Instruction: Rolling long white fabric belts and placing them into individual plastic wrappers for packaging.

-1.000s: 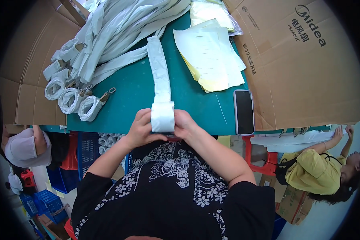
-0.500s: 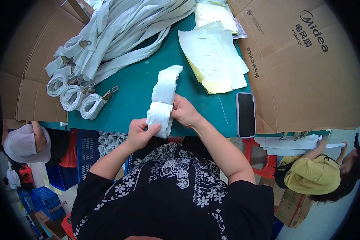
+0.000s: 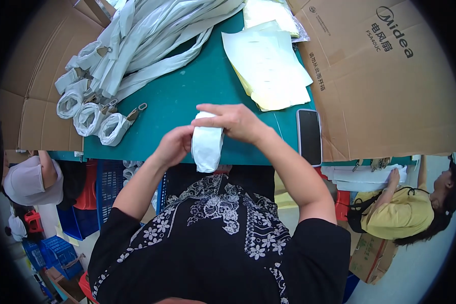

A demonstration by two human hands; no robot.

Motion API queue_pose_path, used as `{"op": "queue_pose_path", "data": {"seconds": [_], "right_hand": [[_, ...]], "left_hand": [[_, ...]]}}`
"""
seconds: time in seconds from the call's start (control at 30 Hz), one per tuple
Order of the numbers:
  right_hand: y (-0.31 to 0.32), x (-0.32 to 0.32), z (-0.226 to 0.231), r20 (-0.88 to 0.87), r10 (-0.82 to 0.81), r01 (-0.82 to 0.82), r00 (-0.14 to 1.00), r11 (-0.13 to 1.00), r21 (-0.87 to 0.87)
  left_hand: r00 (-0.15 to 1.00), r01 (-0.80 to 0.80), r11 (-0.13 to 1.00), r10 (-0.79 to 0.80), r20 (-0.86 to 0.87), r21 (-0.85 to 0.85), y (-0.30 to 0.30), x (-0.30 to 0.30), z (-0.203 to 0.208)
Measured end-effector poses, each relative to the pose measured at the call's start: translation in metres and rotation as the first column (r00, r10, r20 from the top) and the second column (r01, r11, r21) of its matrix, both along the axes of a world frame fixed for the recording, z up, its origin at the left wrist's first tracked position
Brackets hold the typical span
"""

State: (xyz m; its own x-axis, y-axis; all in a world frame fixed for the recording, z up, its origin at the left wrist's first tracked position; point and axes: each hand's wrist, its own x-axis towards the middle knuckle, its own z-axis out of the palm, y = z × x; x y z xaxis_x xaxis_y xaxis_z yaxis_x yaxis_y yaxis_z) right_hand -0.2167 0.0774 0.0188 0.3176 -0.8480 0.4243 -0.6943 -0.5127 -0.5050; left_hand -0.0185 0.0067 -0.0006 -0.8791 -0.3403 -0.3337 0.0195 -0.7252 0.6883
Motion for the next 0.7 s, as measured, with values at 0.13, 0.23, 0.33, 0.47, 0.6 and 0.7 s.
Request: {"op": "queue_pose_path", "data": {"seconds": [0.13,0.23,0.33,0.47,0.6,0.7], "right_hand": [[-0.007,-0.016,0.007,-0.142,-0.008,-0.012,0.99,0.99,-0.141],[0.004,-0.015,0.018,-0.126,-0.266,0.254,0.956,0.961,-0.107],[0.037,-0.012,0.005,0.461,-0.492,0.451,0.739,0.869,0.204],[0.06,0.036,-0.01,0.432,-0.529,0.479,0.731,0.848,0.228],[0.063,0.038,-0.022,0.397,-0.553,0.551,0.733,0.824,0.13],[0.066,0.032,-0.026,0.395,-0.541,0.541,0.743,0.832,0.121]], "left_hand": [[0.98,0.166,0.874,-0.093,0.178,-0.458,0.001,-0.015,0.018],[0.996,-0.005,0.911,0.041,0.08,-0.412,0.015,-0.028,0.027],[0.986,-0.157,0.851,0.165,-0.029,-0.502,0.018,-0.038,0.023],[0.958,-0.288,0.854,0.265,-0.114,-0.434,0.037,-0.049,0.02],[0.922,-0.361,0.927,0.338,-0.187,-0.103,0.054,-0.064,0.017],[0.913,-0.39,0.91,0.364,-0.182,-0.137,0.064,-0.073,0.017]]}}
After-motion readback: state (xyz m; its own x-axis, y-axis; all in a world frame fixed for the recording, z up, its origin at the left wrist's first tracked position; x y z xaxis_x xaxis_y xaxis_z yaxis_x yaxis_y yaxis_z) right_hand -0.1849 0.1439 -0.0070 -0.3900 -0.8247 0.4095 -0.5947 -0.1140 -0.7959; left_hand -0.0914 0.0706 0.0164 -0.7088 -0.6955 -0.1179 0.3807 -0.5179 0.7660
